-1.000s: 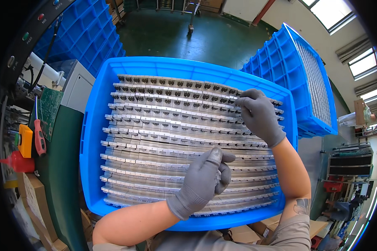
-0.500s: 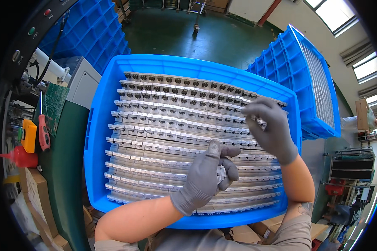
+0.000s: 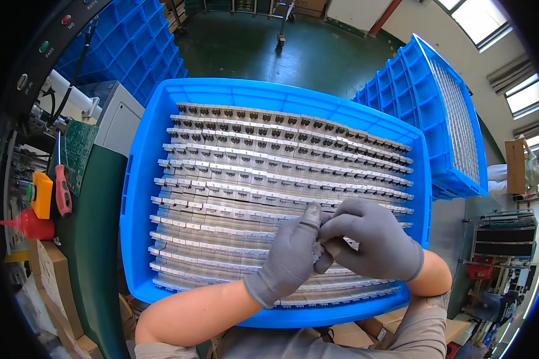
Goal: The person sorts small white rectangular components from a cardboard box into a blue plastic tray with multiple compartments. They pick up handfuls of the items and place them into the slots, occasionally adjusting the arrangement to fit them neatly.
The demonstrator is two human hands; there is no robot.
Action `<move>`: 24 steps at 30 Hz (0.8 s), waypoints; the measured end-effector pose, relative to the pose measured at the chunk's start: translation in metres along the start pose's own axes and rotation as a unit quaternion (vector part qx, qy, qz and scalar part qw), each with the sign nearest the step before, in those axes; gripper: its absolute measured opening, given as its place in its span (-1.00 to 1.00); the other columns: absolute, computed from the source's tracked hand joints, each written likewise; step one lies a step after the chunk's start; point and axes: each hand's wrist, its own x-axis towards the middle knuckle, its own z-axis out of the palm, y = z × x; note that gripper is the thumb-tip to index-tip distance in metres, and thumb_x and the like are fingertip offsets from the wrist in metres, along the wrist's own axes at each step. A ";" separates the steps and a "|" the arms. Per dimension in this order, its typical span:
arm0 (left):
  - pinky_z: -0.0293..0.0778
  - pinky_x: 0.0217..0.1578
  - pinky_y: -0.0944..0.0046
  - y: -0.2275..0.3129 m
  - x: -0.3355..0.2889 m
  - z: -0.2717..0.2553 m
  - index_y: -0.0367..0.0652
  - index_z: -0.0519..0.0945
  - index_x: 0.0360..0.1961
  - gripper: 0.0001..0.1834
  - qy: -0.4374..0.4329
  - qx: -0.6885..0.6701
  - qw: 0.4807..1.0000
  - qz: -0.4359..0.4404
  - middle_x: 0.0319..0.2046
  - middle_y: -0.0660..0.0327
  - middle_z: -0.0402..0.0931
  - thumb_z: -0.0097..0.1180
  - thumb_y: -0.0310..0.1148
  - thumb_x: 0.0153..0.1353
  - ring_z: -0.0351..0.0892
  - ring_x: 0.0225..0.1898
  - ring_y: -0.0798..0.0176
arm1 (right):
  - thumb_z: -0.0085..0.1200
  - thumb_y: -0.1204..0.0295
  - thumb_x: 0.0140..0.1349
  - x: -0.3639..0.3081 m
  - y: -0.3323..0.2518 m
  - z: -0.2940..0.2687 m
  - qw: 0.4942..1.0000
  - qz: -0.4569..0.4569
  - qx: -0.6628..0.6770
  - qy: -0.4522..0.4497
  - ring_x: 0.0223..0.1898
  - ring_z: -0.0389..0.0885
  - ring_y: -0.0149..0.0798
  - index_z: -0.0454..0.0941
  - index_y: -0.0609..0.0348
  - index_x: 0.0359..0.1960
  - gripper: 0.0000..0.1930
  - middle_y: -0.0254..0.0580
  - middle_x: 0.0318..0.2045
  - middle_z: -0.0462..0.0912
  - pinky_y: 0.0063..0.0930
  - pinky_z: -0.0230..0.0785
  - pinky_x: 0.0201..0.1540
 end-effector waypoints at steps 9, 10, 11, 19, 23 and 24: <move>0.33 -0.59 0.44 0.007 -0.003 0.001 -0.28 0.54 -0.12 -0.54 -0.007 -0.072 0.997 0.000 -0.46 0.15 0.59 -0.25 -0.08 0.57 0.39 -0.60 0.47 | 0.22 0.64 0.15 -0.001 0.026 -0.004 0.982 0.039 0.180 0.052 -0.34 0.60 -0.38 0.67 0.16 -0.18 -0.80 -0.27 -0.35 0.58 -0.54 0.44 -0.32; 0.33 -0.59 0.44 0.007 -0.003 0.001 -0.27 0.53 -0.10 -0.57 -0.006 -0.079 0.997 -0.001 -0.46 0.15 0.58 -0.23 -0.11 0.57 0.38 -0.60 0.48 | 0.21 0.65 0.15 -0.001 0.028 -0.003 0.978 0.038 0.196 0.059 -0.34 0.60 -0.38 0.66 0.16 -0.18 -0.80 -0.27 -0.36 0.58 -0.54 0.45 -0.32; 0.32 -0.59 0.45 0.008 -0.004 0.002 -0.27 0.53 -0.09 -0.60 -0.005 -0.086 0.996 -0.001 -0.46 0.15 0.58 -0.20 -0.14 0.56 0.37 -0.60 0.48 | 0.21 0.65 0.15 -0.001 0.032 -0.002 0.978 0.034 0.199 0.055 -0.33 0.61 -0.38 0.66 0.17 -0.18 -0.80 -0.26 -0.35 0.58 -0.54 0.45 -0.31; 0.31 -0.60 0.47 0.003 -0.002 0.002 -0.28 0.53 -0.06 -0.73 0.021 -0.077 0.997 0.014 -0.46 0.18 0.57 -0.09 -0.28 0.53 0.36 -0.61 0.51 | 0.21 0.65 0.09 0.002 0.027 -0.005 0.994 0.023 0.090 0.061 -0.36 0.63 -0.24 0.63 0.16 -0.30 -0.85 -0.19 -0.36 0.62 -0.40 0.49 -0.31; 0.29 -0.60 0.48 -0.004 -0.001 0.002 -0.24 0.53 -0.04 -0.75 0.018 -0.042 0.999 0.028 -0.47 0.22 0.57 -0.08 -0.29 0.52 0.36 -0.61 0.52 | 0.24 0.59 0.06 0.003 0.027 -0.011 0.997 -0.020 -0.046 0.057 -0.37 0.62 -0.13 0.60 0.12 -0.37 -0.88 -0.17 -0.40 0.62 -0.29 0.48 -0.32; 0.29 -0.59 0.49 -0.004 -0.001 0.002 -0.23 0.53 -0.03 -0.75 0.016 -0.033 0.999 0.026 -0.47 0.24 0.57 -0.08 -0.28 0.53 0.36 -0.60 0.52 | 0.25 0.58 0.05 0.004 0.032 -0.015 0.997 -0.010 -0.051 0.061 -0.37 0.62 -0.12 0.60 0.12 -0.37 -0.88 -0.17 -0.41 0.62 -0.29 0.48 -0.32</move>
